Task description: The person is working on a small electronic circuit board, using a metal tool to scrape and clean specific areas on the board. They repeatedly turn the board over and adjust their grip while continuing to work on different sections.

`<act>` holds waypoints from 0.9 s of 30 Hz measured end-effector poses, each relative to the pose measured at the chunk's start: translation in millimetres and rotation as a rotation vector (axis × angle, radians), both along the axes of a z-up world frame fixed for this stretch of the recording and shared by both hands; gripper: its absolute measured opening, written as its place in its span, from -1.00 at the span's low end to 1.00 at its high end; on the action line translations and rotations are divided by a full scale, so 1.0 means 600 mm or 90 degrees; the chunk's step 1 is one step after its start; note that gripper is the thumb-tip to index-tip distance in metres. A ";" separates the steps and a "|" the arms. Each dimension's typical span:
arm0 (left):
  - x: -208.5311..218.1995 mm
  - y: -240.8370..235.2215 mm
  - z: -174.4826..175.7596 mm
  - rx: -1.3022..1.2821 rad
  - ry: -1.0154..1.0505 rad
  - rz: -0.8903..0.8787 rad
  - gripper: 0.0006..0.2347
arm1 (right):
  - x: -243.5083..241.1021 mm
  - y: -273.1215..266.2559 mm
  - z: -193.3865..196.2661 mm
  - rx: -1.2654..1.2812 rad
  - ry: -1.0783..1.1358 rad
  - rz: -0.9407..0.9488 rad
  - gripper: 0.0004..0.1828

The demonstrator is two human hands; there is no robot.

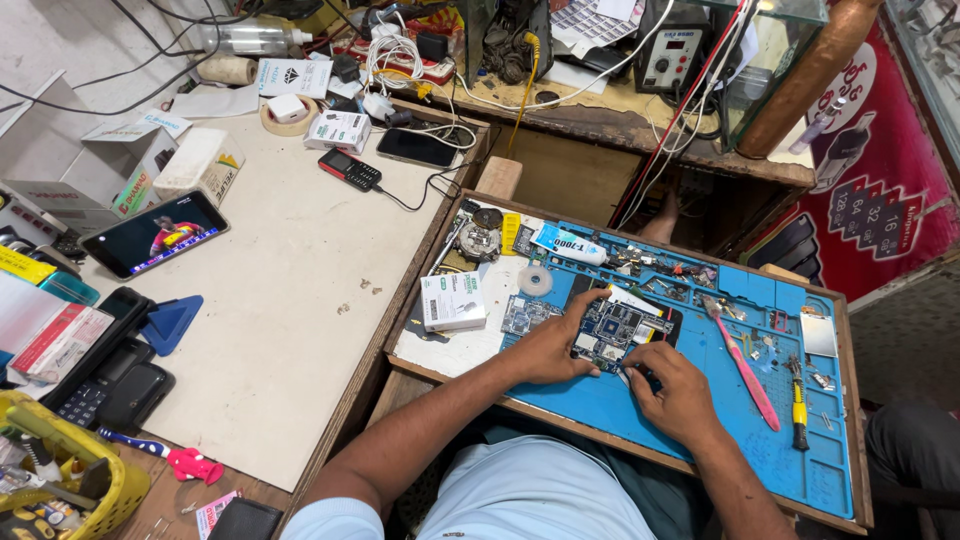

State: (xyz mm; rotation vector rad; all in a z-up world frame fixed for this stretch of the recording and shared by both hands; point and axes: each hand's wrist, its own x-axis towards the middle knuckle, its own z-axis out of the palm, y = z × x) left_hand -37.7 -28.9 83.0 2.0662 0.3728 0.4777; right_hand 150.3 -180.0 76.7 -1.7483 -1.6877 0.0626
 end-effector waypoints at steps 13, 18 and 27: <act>-0.001 0.003 -0.007 0.024 -0.051 -0.005 -0.01 | -0.007 0.000 0.011 0.000 -0.009 0.007 -0.85; -0.003 0.002 -0.005 0.021 -0.045 -0.011 -0.01 | -0.011 0.000 0.011 -0.005 -0.013 0.009 -0.84; -0.001 0.007 -0.016 0.036 -0.028 -0.015 -0.01 | -0.011 0.001 0.004 -0.008 -0.016 0.000 -0.86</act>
